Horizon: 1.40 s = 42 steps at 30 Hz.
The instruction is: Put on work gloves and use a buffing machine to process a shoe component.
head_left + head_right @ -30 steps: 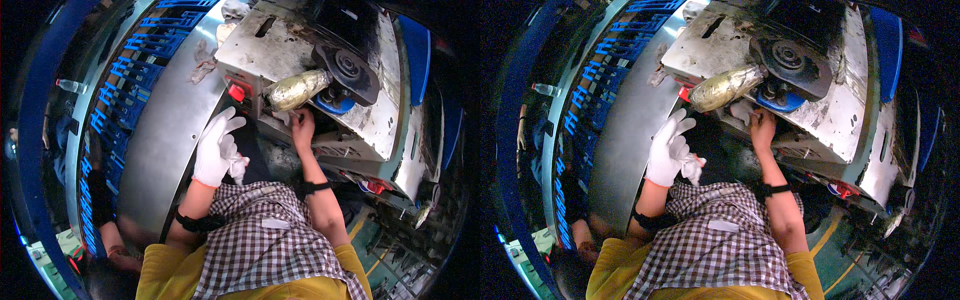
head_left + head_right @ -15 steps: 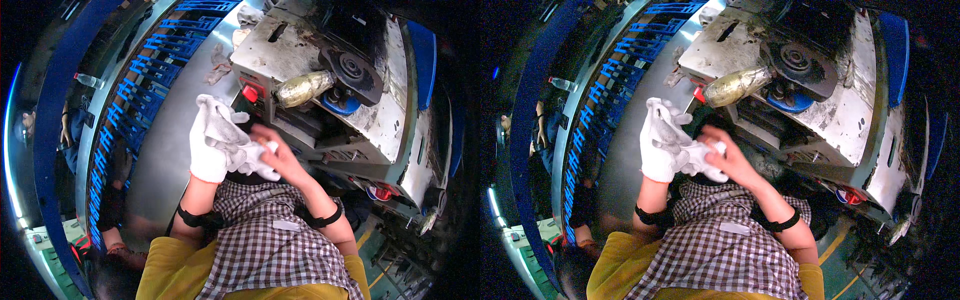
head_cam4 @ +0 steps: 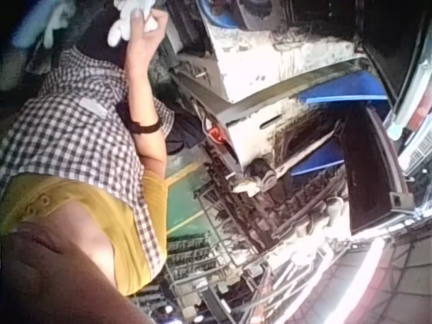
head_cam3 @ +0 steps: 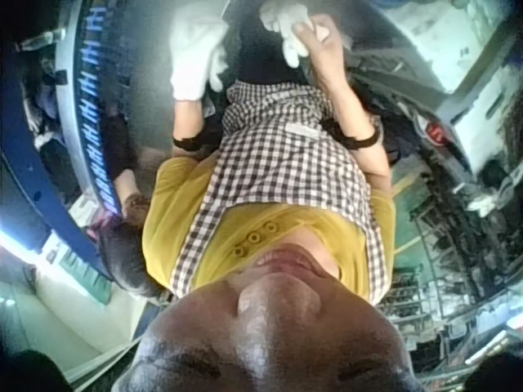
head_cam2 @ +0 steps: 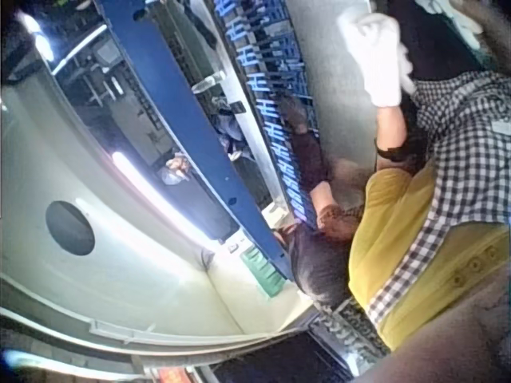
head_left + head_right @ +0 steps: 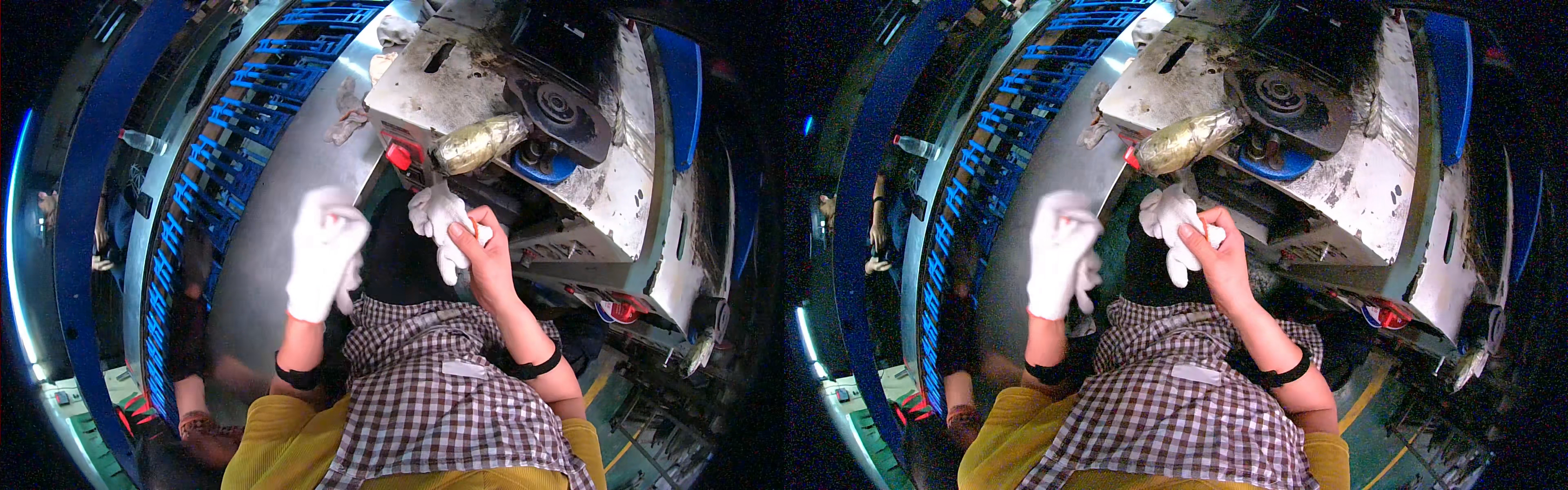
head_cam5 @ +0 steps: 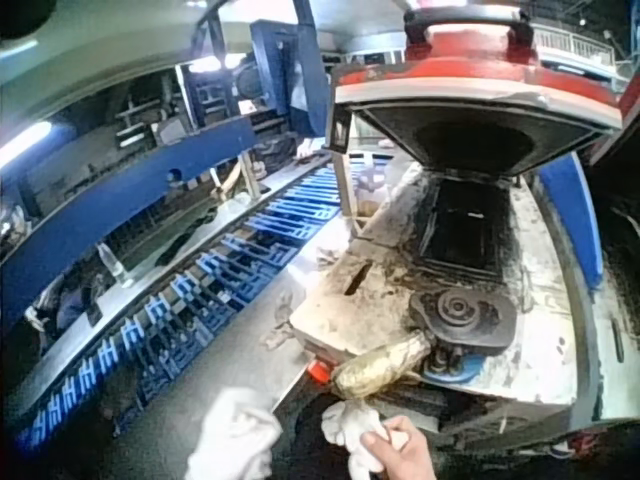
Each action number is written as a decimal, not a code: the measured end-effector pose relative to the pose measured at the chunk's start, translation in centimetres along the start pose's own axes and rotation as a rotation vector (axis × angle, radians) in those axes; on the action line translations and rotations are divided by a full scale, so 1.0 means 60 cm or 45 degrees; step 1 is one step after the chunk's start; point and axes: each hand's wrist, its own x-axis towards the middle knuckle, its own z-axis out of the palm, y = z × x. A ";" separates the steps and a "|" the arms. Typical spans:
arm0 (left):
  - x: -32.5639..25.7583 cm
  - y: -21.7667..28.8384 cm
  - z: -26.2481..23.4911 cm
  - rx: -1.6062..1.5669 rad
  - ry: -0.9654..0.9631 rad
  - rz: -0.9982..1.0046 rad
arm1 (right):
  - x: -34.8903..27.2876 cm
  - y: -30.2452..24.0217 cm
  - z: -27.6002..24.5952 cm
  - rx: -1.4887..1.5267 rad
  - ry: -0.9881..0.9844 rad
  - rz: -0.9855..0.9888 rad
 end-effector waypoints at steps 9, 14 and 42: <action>0.031 0.013 0.048 -0.074 -0.242 -0.378 | -0.012 -0.005 -0.003 0.120 0.251 0.055; 0.049 0.007 0.042 -0.152 0.136 -0.156 | -0.027 -0.017 -0.021 0.404 0.210 0.282; 0.007 -0.044 0.180 0.409 0.030 0.386 | -0.038 -0.007 -0.034 -1.084 0.023 -1.236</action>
